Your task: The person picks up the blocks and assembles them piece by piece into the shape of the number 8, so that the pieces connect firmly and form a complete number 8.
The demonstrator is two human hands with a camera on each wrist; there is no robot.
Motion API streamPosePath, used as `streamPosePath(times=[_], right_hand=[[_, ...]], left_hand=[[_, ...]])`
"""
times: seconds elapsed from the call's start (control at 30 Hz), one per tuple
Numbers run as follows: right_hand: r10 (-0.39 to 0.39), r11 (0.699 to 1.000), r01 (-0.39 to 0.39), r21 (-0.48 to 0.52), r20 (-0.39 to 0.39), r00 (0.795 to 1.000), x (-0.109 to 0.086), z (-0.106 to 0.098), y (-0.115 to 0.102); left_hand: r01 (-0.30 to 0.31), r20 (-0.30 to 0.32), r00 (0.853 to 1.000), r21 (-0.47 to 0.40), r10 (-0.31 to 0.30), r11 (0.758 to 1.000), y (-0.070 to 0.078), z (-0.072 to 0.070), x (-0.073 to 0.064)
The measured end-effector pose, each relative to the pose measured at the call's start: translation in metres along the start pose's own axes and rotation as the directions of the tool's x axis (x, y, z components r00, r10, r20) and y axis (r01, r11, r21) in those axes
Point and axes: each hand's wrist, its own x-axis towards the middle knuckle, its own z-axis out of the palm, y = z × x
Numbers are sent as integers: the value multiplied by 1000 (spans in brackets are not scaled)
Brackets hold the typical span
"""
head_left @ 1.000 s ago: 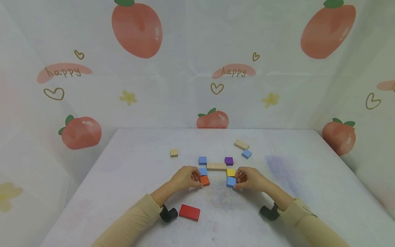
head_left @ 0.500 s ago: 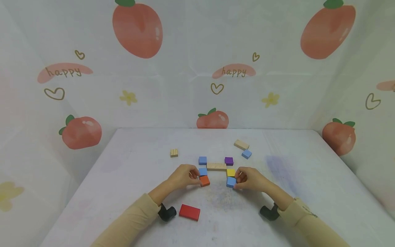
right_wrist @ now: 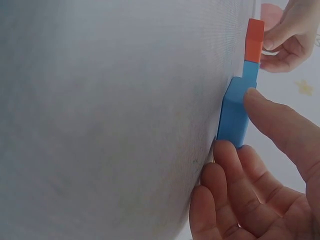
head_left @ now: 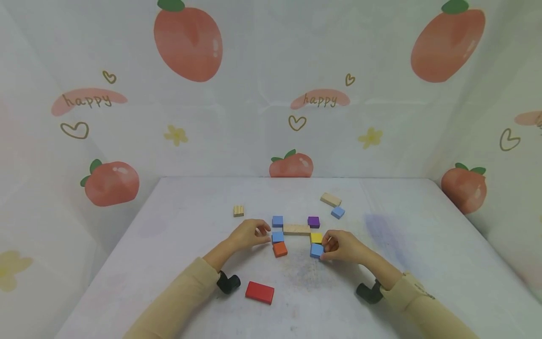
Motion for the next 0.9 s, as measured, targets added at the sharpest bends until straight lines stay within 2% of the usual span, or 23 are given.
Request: streamPosePath(times=[0.27,0.47,0.9], right_hand=[[-7,1000,7,-1,1,1000,0,1,0],[-7,1000,7,-6,0,1000,-1,0,-1],[-14,1000,14,-8,-4,1000,0,-1,0]], left_hand=[[-13,20,1000,15,12,1000,5,3,3],[1,24,1000,29,-1,1000,8,3,2],[-7,7,1000,42,7,999,6,4,3]])
